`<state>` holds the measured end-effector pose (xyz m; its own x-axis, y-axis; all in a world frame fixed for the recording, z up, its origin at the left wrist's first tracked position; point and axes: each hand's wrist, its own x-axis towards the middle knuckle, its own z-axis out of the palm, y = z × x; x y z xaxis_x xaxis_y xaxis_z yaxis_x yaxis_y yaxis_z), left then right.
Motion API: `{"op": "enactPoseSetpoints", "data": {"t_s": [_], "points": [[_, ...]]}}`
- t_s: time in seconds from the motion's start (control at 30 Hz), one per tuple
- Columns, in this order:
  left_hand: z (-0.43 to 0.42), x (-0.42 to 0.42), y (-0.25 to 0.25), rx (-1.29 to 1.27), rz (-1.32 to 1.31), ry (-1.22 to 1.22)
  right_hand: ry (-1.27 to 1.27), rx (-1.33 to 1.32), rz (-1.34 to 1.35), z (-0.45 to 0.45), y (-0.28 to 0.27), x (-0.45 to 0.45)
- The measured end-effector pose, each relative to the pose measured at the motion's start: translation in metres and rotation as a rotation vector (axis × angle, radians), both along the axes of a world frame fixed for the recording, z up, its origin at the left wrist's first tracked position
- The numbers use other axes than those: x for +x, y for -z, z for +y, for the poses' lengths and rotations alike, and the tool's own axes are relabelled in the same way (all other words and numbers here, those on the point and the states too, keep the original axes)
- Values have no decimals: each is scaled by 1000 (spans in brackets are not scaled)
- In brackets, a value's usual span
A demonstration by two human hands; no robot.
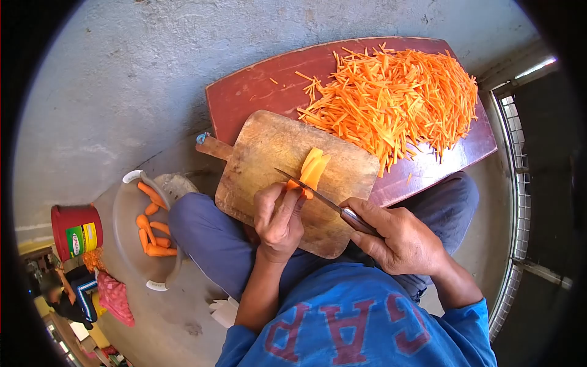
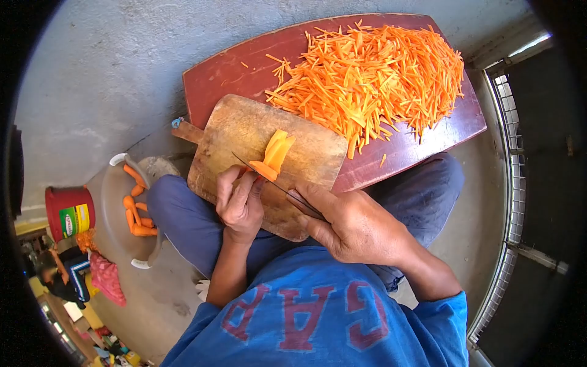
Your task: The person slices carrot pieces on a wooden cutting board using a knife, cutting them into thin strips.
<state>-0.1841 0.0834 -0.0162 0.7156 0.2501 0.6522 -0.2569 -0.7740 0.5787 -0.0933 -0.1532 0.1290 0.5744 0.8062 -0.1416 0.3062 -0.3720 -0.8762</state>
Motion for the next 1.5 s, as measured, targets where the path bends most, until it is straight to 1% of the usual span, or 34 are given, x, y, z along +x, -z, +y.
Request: {"op": "enactPoseSetpoints", "data": {"t_s": [0.13,0.23,0.33,0.4,0.43,0.53,0.63,0.73,0.83,1.03,1.13,1.33,1.5], "points": [[0,0,-2,13,5,-7,-17,-26,-15,4,3,0],[0,1,-4,2,11,2,-61,-170,-7,13,-1,5],[-1,-1,-2,3,-5,-1,-66,-283,106,29,15,12],[-2,-1,-2,-21,-9,16,-32,-98,31,24,47,12],[-2,-1,-2,-32,-13,17,-21,-5,-9,24,54,13],[-2,-2,-3,-68,23,14,-17,-95,-6,22,51,14],[-3,-3,1,-95,28,-7,22,-39,42,19,35,13],[-2,-2,-1,-26,8,-17,37,12,31,14,12,7],[-2,-2,2,-38,7,-17,10,35,-25,12,7,5],[-2,-2,-1,-29,-2,-14,0,-37,-36,11,-1,4],[-1,-2,0,-22,-6,-14,6,7,-92,7,5,3],[0,-1,-4,-49,1,1,-42,-93,1,9,-7,7],[0,-2,0,-39,-3,4,-28,-65,1,11,0,5]]}}
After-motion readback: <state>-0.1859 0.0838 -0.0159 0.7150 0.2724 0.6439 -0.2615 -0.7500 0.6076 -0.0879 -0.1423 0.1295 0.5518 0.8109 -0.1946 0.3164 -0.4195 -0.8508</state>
